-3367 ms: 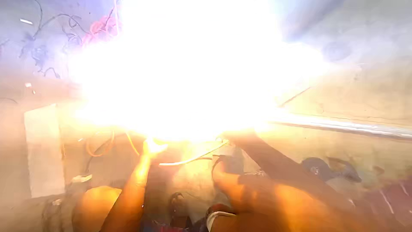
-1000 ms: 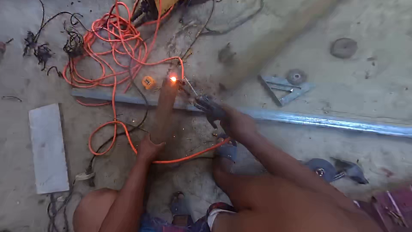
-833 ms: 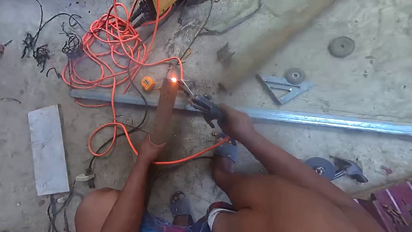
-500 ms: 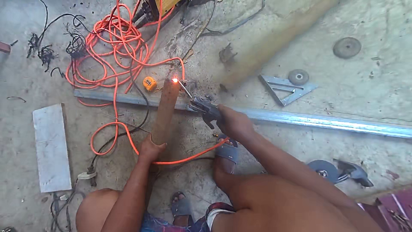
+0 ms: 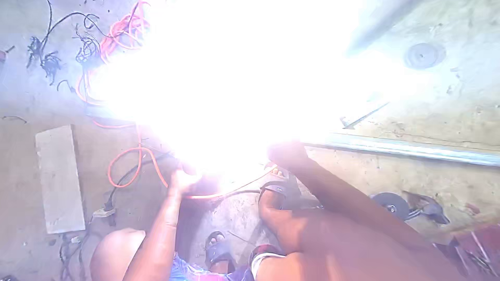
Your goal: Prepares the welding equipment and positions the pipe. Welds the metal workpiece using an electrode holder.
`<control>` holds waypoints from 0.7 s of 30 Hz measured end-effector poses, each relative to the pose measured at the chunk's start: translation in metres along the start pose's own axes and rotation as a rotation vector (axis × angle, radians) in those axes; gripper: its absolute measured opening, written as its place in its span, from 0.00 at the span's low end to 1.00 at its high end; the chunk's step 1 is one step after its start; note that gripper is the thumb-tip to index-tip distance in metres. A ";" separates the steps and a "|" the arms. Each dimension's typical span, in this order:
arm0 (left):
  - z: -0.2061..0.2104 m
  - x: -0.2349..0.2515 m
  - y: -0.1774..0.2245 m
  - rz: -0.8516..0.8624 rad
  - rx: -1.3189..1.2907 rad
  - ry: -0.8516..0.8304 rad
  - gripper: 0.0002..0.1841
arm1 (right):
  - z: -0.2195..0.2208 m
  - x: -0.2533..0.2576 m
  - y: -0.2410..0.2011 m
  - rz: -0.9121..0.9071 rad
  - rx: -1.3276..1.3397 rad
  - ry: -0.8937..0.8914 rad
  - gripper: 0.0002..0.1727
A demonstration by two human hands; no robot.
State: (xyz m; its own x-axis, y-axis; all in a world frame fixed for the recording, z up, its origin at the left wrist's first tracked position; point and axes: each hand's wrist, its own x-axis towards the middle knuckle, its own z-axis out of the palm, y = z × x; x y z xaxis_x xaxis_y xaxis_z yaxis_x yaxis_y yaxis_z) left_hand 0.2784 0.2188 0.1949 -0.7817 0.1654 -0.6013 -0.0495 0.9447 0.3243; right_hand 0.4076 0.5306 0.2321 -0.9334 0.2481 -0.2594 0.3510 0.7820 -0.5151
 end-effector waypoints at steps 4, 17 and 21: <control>-0.003 0.002 0.002 -0.046 0.064 -0.030 0.46 | 0.001 0.000 0.012 -0.023 0.163 0.119 0.25; 0.001 0.002 0.000 -0.014 0.023 -0.003 0.44 | 0.009 0.004 0.013 -0.047 0.126 0.113 0.23; 0.001 0.002 0.001 -0.024 0.025 -0.010 0.43 | 0.011 0.005 0.013 -0.091 0.111 0.121 0.22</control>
State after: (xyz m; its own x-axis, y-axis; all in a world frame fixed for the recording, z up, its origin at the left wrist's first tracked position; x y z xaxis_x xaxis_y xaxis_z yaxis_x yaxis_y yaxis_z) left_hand 0.2776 0.2206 0.1937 -0.7743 0.1457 -0.6159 -0.0520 0.9552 0.2914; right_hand 0.4086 0.5362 0.2153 -0.9616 0.2510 -0.1107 0.2641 0.7383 -0.6206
